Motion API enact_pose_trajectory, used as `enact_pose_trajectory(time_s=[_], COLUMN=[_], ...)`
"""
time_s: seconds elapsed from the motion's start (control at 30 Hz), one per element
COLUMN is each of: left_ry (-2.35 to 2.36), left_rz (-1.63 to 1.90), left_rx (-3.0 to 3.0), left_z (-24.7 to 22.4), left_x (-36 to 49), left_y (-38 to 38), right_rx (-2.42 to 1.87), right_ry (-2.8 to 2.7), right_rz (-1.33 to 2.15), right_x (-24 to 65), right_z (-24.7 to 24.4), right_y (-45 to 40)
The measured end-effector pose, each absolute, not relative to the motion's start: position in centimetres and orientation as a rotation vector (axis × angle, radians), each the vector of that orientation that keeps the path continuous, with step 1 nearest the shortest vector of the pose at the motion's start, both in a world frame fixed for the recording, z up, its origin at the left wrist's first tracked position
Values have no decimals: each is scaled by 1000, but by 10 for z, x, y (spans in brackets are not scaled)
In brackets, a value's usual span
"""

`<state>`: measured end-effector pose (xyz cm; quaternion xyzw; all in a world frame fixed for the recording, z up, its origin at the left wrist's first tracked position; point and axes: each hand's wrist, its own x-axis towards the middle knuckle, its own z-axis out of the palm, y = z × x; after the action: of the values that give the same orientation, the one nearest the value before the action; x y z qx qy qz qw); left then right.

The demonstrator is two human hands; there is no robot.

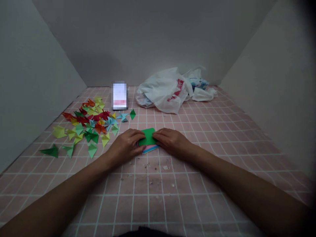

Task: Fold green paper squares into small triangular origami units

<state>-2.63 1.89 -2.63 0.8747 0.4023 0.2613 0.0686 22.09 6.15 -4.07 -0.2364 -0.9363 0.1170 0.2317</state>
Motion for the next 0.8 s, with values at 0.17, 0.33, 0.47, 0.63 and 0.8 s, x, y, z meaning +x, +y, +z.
enact_pose_trajectory(time_s=[0.17, 0.33, 0.47, 0.63, 0.8], left_ry=[1239, 1247, 1259, 1297, 1312], left_rz=[853, 873, 885, 880, 884], left_rx=[2637, 2584, 2512, 2418, 2393], left_z=[-31, -31, -27, -24, -26], left_x=[-26, -27, -27, -25, -26], left_y=[18, 19, 21, 19, 20], right_rx=[-623, -557, -547, -558, -483], right_ry=[-2488, -2451, -2415, -2444, -2531], right_rz=[399, 488, 483, 386, 233], right_x=[223, 227, 225, 222, 223], right_z=[-41, -39, -40, -41, -43], right_y=[65, 69, 67, 64, 66])
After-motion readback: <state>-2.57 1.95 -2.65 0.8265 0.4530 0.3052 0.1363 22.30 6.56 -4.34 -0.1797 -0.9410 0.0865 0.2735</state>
